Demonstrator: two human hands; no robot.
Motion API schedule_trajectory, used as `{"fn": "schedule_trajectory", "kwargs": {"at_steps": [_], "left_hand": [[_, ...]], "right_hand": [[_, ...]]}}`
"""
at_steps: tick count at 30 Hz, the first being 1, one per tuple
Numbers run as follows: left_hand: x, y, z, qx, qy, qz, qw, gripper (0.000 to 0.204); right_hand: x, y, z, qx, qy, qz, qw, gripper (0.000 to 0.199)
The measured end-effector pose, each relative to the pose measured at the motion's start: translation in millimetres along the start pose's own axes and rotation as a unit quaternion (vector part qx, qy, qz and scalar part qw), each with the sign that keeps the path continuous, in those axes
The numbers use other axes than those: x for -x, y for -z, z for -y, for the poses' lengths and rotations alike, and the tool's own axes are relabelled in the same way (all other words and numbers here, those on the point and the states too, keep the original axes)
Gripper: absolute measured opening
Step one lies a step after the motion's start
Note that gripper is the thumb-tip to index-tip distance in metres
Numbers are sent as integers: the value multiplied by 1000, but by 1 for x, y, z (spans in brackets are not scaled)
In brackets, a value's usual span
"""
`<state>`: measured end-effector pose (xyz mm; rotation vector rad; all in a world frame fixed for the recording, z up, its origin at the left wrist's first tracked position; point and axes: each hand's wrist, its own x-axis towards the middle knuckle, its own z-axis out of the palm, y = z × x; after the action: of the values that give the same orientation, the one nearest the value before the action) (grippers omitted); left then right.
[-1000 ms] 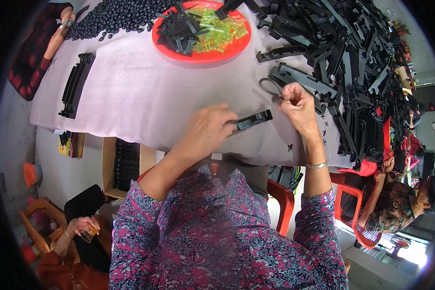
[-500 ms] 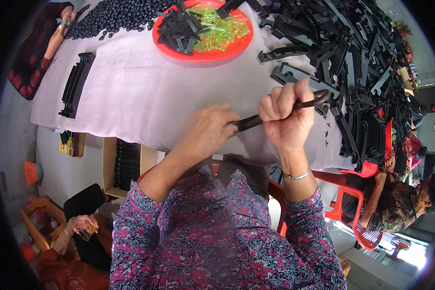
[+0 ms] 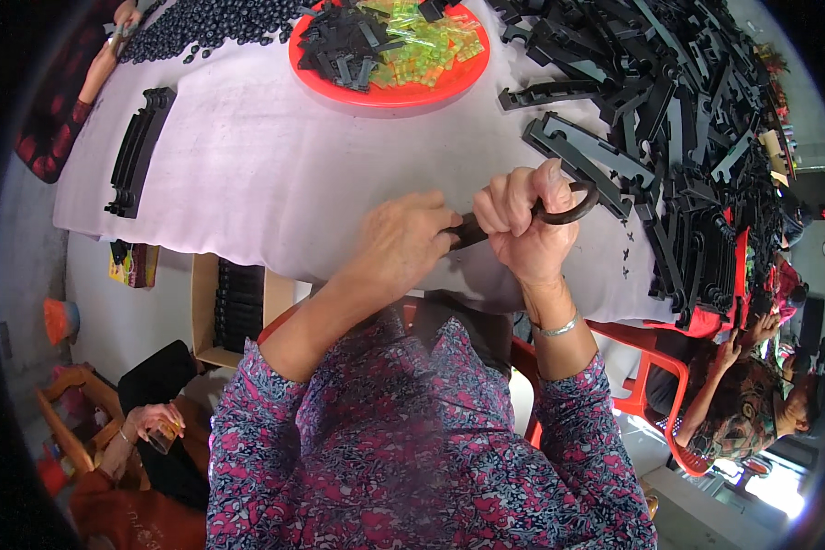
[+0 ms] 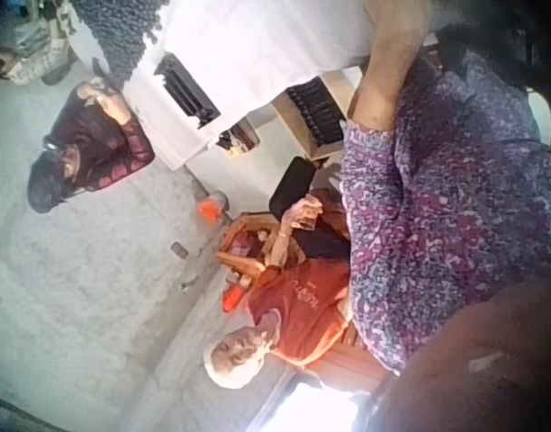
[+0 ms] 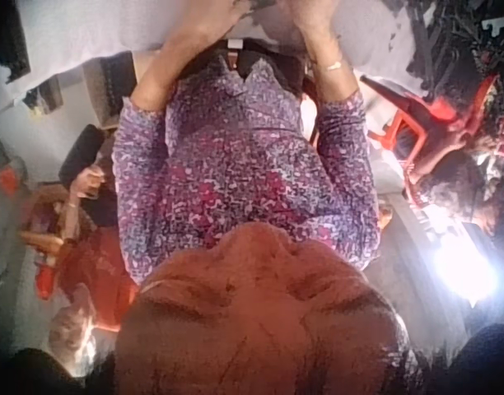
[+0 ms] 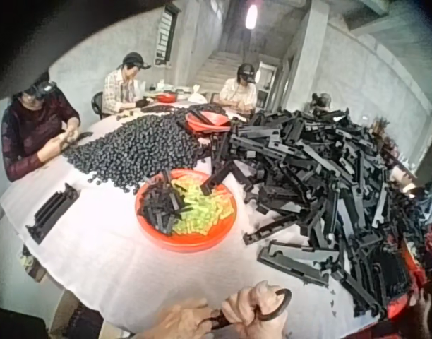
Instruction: The person is assembling small plastic and metal components into a cartridge housing, likely for a printer toner or ink cartridge.
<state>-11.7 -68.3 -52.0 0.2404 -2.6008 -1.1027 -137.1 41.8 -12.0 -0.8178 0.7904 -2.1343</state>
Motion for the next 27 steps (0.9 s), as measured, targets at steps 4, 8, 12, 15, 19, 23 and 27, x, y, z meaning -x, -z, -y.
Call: {"fn": "schedule_trajectory", "kwargs": {"at_steps": [4,8,12,15,19,23,27], "left_hand": [[-1,0,-1,-5,0,4,1000,20],[-2,-1,-5,-1,18,0,1000,22],[-5,4,-14,-3,77,32,997,21],[-5,3,-12,0,82,37,996,20],[-4,1,-10,17,70,26,997,19],[-5,-3,-2,12,50,17,999,20],[-5,-5,0,33,25,-17,999,19]], "right_hand": [[0,-4,2,5,-6,-7,1000,53],[1,0,1,38,-26,19,999,55],[1,-5,3,59,-39,15,997,55],[2,-2,1,44,-46,10,998,53],[3,0,-1,47,-46,-3,998,55],[-1,-8,-1,77,-33,12,996,55],[-2,-14,0,88,-39,10,995,55]]}}
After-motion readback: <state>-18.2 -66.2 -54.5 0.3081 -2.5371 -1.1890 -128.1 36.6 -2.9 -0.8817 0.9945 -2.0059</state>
